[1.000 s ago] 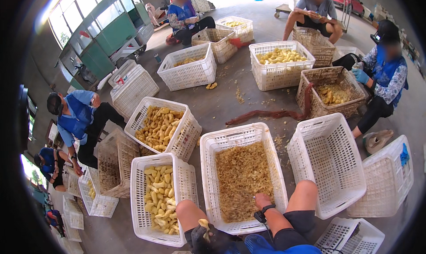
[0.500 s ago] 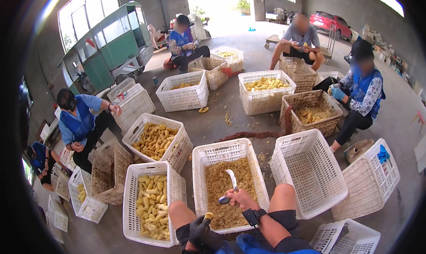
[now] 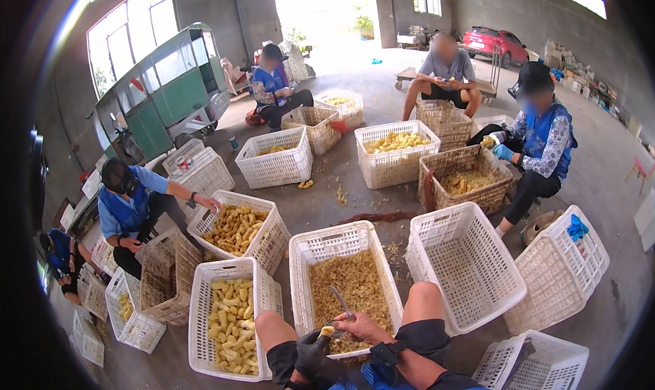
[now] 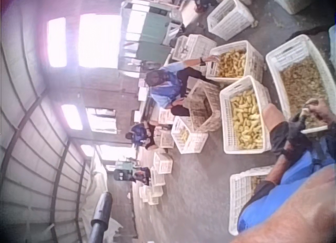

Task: The person sits on the floor and peels cassava roots using a curved knife, placing the peeled pieces into a white basket. They pick up new cassava roots from a nearby basket and continue peeling them.

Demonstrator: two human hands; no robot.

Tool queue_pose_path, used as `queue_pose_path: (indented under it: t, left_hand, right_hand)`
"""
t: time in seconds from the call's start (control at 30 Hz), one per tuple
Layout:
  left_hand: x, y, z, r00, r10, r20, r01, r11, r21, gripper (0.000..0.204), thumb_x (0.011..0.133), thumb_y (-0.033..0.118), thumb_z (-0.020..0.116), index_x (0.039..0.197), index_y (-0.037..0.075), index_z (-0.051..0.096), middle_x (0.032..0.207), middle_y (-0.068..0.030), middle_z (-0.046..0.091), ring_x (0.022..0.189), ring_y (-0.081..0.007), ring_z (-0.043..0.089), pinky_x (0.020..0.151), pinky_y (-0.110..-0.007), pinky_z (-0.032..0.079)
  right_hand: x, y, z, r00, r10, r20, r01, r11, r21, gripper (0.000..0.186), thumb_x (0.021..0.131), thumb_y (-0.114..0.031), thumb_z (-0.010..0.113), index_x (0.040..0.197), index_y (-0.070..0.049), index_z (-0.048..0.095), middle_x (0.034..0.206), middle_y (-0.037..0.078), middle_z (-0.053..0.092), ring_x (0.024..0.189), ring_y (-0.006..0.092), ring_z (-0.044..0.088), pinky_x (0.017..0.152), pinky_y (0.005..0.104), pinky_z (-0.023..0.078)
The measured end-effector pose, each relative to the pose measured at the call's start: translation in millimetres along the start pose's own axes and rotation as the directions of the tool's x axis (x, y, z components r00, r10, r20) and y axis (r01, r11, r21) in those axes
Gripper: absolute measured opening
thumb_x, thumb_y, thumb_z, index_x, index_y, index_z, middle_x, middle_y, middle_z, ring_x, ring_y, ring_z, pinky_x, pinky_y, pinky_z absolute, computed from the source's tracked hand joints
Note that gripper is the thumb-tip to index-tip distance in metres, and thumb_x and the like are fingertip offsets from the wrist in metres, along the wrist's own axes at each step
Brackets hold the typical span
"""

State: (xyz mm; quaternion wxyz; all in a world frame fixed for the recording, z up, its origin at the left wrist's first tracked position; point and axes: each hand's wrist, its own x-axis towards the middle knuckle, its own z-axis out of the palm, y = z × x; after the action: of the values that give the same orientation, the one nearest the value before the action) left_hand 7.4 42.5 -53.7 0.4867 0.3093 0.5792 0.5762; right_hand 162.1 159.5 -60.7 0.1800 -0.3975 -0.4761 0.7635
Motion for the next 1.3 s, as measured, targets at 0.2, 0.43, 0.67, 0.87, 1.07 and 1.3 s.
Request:
queue_pose_path:
  t: [0.2,0.43,0.67,0.87,1.07,1.3]
  left_hand:
    - [-0.7,2.0,3.8,0.999,-0.03,0.021,0.031,0.998,-0.054,0.022,0.091,0.014,0.068,0.106,-0.003,0.069,0.078,0.0012,0.063,0.066,-0.0052,0.052,0.056,-0.022,0.04]
    - [-1.6,22.1,-0.3,0.998,-0.06,0.024,0.062,0.994,-0.086,0.027,0.091,0.018,0.068,0.109,-0.002,0.069,0.075,-0.0008,0.064,0.064,-0.0081,0.055,0.056,-0.024,0.043]
    - [-21.1,65.6,2.4,0.99,-0.091,0.109,0.104,0.988,-0.117,0.025,0.091,0.019,0.059,0.099,-0.003,0.067,0.079,-0.0038,0.066,0.061,-0.0061,0.055,0.053,-0.022,0.042]
    - [-37.1,82.3,8.1,0.988,-0.094,0.126,0.11,0.986,-0.127,0.025,0.088,0.021,0.06,0.096,-0.002,0.064,0.069,-0.0008,0.058,0.055,-0.0063,0.05,0.048,-0.021,0.037]
    - [-38.4,80.6,10.4,0.98,-0.159,0.124,0.168,0.983,-0.072,0.019,0.085,0.016,0.059,0.086,-0.002,0.065,0.064,0.0002,0.057,0.053,-0.0059,0.049,0.048,-0.022,0.038]
    - [-44.1,91.1,9.0,0.977,-0.208,0.055,0.21,0.977,-0.028,0.023,0.089,0.018,0.053,0.071,0.004,0.06,0.061,0.0032,0.052,0.051,-0.0035,0.043,0.047,-0.02,0.03]
  right_hand:
    - [-2.3,-7.0,-6.5,0.995,-0.101,-0.01,0.1,0.992,-0.072,0.028,0.084,-0.029,0.078,0.092,-0.005,0.067,0.065,-0.003,0.059,0.047,0.0048,0.048,0.042,0.0227,0.033]
    - [-13.2,-25.9,3.6,0.97,-0.206,-0.132,0.173,0.959,-0.225,0.024,0.086,-0.027,0.074,0.089,-0.005,0.066,0.065,0.0,0.061,0.049,0.0074,0.052,0.045,0.0246,0.04]
    - [-46.3,-63.8,-7.0,0.86,-0.37,-0.352,0.383,0.923,-0.036,0.015,0.09,-0.017,0.068,0.093,-0.003,0.063,0.063,-0.001,0.057,0.046,0.0045,0.049,0.04,0.0217,0.038]
    - [-71.5,-80.5,9.1,0.919,-0.376,-0.118,0.378,0.926,0.002,0.02,0.09,-0.02,0.072,0.091,-0.002,0.064,0.066,-0.001,0.06,0.047,0.003,0.048,0.041,0.019,0.037]
    - [-76.8,-94.9,33.6,0.932,-0.361,0.008,0.35,0.898,-0.266,0.017,0.087,-0.015,0.073,0.088,-0.001,0.064,0.069,-0.001,0.06,0.064,0.006,0.054,0.055,0.026,0.044]
    - [-51.2,-92.9,-22.7,0.791,-0.495,-0.36,0.292,0.822,-0.489,0.015,0.086,-0.011,0.066,0.094,0.001,0.068,0.077,0.007,0.069,0.07,0.0113,0.063,0.059,0.0283,0.052]
